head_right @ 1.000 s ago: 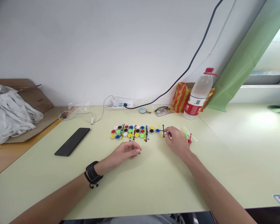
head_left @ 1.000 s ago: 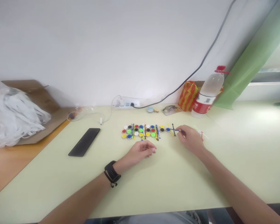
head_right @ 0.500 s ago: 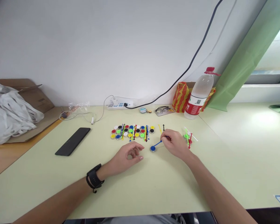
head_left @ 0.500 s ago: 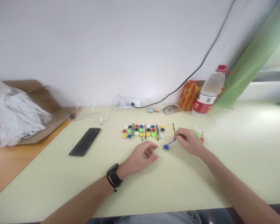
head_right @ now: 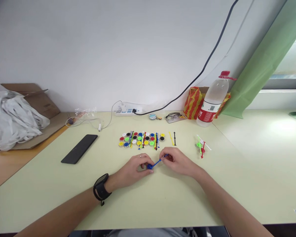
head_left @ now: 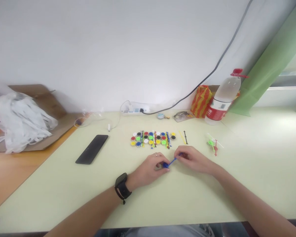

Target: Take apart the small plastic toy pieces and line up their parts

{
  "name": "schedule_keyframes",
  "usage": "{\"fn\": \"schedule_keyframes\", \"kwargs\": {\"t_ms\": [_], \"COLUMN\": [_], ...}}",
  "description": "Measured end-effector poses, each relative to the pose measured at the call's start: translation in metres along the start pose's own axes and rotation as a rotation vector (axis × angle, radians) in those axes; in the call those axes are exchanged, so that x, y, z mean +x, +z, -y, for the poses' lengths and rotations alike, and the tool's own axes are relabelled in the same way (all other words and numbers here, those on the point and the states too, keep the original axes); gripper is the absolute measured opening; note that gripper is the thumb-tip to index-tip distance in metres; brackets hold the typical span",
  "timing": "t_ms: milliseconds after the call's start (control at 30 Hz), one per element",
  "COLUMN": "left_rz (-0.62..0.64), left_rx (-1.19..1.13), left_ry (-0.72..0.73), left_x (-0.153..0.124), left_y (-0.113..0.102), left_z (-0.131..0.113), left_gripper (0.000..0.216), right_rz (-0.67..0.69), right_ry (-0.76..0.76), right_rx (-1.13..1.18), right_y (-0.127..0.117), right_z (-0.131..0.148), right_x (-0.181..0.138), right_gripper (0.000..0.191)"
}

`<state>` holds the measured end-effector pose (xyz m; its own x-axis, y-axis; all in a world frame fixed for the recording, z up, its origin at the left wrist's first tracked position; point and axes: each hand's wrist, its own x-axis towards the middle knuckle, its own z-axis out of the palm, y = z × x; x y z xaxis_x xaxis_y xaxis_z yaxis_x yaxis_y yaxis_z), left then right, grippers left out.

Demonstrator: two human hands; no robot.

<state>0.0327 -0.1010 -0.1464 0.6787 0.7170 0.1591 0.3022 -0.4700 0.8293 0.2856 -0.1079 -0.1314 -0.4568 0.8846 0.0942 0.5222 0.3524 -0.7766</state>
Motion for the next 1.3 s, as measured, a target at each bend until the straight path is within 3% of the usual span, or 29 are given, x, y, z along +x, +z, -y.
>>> {"fn": "schedule_keyframes", "kwargs": {"t_ms": [433,700,1300], "left_rz": [-0.067,-0.045,-0.081], "left_rx": [-0.071,-0.003,-0.123], "left_ry": [-0.029,-0.073,-0.047], "left_x": [0.001,0.001,0.003], "left_y": [-0.003,-0.001,0.002], "left_z": [-0.003,-0.003,-0.002], "left_gripper": [0.021,0.023,0.024], "right_rz": [0.060,0.062,0.074], "right_ry": [0.030,0.011,-0.047], "right_rx": [0.123,0.136,0.073], "right_y": [0.004,0.006,0.013], "right_z": [0.006,0.005,0.003], "right_x": [-0.001,-0.002,0.000], "right_gripper": [0.023,0.022,0.026]}}
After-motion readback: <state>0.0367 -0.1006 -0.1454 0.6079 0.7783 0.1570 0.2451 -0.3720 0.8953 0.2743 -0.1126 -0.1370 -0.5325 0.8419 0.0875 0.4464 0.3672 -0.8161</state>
